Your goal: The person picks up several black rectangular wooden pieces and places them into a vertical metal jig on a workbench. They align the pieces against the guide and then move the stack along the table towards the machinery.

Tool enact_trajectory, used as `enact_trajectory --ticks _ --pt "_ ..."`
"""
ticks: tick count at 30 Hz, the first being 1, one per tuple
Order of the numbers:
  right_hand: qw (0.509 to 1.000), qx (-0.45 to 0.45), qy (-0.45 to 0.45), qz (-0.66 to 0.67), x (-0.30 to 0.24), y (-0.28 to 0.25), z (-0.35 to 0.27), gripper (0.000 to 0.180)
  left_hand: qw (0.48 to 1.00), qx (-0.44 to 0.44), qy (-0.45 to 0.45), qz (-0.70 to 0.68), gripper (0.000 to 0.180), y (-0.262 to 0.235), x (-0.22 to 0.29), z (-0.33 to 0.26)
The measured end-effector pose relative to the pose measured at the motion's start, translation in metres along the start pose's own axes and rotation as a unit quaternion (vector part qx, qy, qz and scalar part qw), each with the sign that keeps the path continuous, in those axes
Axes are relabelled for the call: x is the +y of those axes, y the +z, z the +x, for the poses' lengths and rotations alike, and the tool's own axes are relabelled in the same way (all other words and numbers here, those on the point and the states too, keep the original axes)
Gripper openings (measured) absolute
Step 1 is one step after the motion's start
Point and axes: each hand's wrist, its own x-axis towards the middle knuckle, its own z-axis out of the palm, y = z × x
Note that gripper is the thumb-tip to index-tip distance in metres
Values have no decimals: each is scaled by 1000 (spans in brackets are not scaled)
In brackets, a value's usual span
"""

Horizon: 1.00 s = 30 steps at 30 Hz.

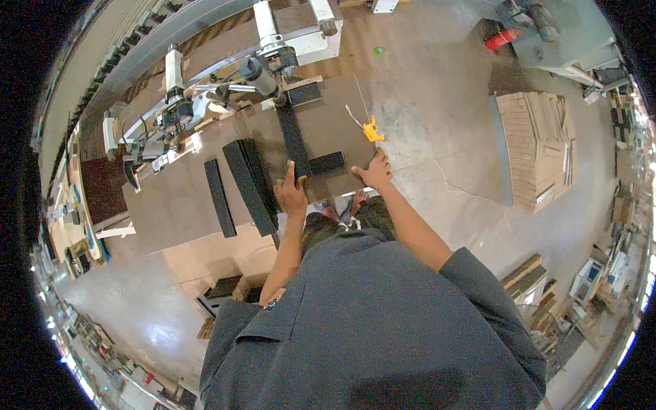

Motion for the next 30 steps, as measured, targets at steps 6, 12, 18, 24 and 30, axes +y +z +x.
enact_trajectory --ticks 6,12,18,24,30 --pt "1000 5 3 11 -12 -8 -5 138 998 38 44 -15 65 11 -11 1" --pt "1000 -10 8 24 -13 -10 -5 135 1000 -6 -1 -14 63 7 -7 0" --pt "1000 -18 -2 23 -22 -13 -15 131 995 -65 -13 -68 52 -12 -3 9" --pt "999 -9 0 39 -21 -15 -20 127 989 -120 -77 39 63 -19 35 57" --pt "998 -11 0 56 -20 -19 -22 127 962 -174 -10 209 76 -1 74 86"
